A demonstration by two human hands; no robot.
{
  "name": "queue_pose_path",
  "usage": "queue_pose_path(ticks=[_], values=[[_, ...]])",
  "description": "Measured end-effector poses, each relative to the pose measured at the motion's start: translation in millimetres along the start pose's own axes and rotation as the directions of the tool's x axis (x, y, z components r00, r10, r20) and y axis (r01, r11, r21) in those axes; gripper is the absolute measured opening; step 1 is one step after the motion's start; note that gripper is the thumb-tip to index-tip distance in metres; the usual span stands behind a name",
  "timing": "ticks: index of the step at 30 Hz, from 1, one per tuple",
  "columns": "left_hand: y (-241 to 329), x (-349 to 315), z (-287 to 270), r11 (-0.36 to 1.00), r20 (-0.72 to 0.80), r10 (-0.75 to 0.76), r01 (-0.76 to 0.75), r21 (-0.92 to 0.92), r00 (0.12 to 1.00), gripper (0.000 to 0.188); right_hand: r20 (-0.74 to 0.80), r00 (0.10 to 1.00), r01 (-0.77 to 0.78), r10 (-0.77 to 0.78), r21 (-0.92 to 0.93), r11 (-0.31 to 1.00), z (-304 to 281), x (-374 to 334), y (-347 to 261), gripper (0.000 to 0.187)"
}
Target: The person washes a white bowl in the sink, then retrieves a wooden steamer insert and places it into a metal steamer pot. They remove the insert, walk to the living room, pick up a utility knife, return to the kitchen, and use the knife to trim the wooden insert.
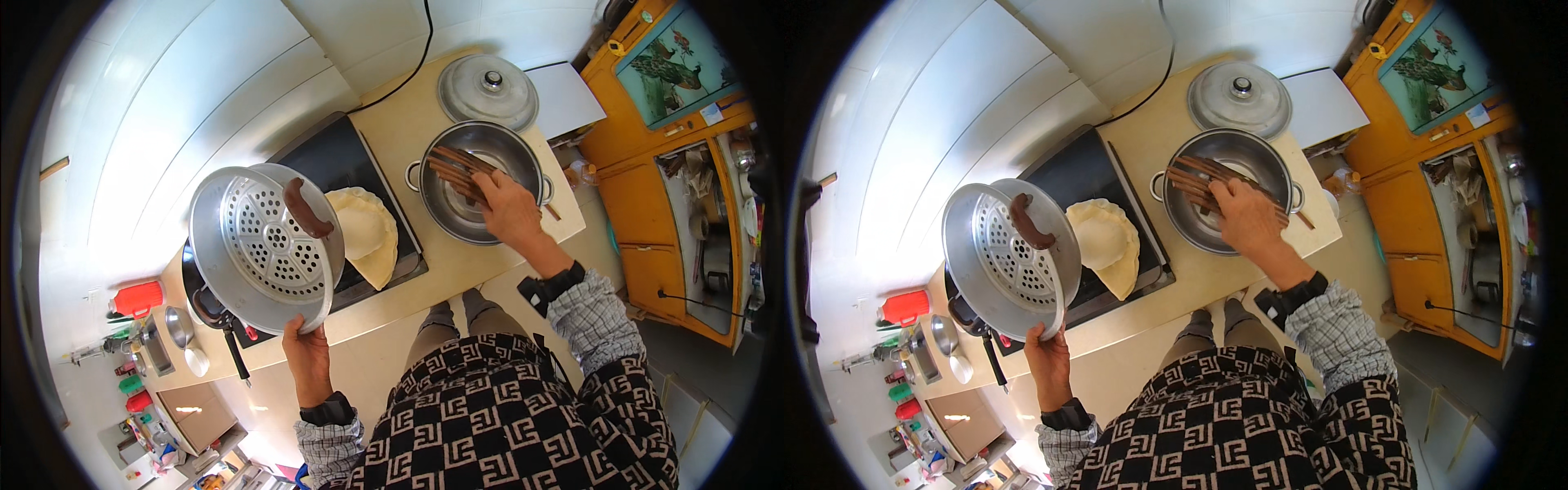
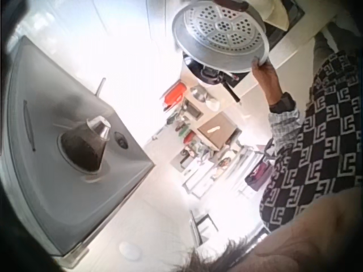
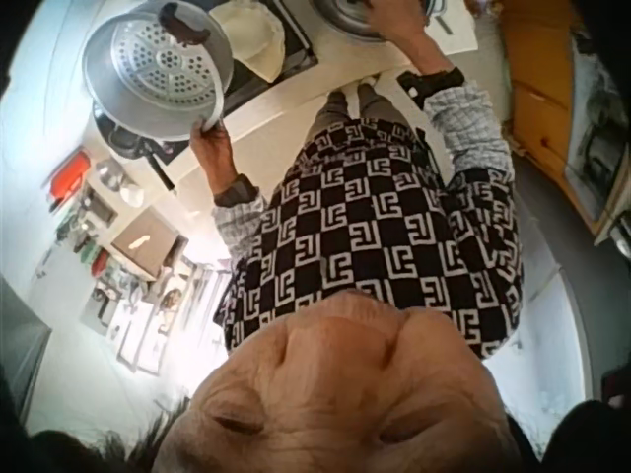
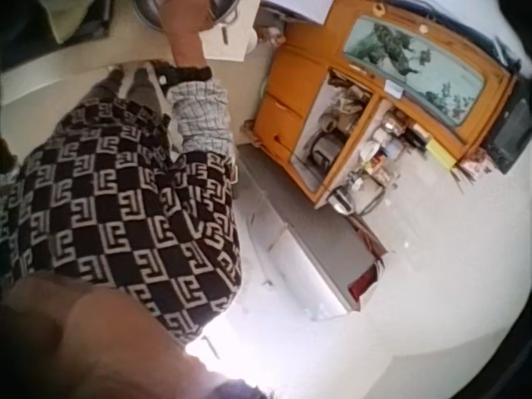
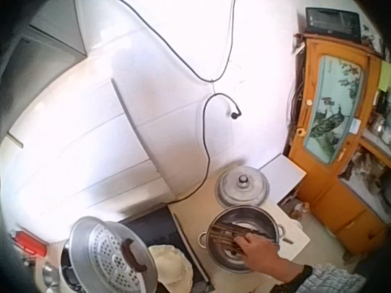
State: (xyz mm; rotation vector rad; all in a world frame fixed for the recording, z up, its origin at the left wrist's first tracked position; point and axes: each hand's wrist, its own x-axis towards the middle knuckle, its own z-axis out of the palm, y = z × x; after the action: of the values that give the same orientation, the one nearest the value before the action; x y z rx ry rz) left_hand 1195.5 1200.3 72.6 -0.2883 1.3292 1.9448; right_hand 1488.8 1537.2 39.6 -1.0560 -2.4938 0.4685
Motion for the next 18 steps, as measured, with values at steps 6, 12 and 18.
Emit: queue_pose_path(ticks=[6, 12, 18], values=[[6.6, 12.4, 8.9, 0.997, 0.013, -0.024, 0.023, 0.069, 1.000, 0.041, -0.094, 0.995, -0.006, 0.028, 0.227, 0.974, -71.5, 18.5, 32.2, 0.040], [3.4, 16.4, 48.4, 0.989, 0.170, -0.073, 0.049, 0.142, 0.983, 0.034, -0.302, 0.891, -0.162, 0.340, 0.488, 0.857, -174.7, -26.9, 44.7, 0.033], [-30.9, 17.4, 108.5, 0.921, 0.261, -0.272, 0.172, 0.349, 0.926, 0.034, -0.438, 0.765, -0.374, 0.472, 0.294, 0.880, -214.0, -97.3, 49.1, 0.028]])
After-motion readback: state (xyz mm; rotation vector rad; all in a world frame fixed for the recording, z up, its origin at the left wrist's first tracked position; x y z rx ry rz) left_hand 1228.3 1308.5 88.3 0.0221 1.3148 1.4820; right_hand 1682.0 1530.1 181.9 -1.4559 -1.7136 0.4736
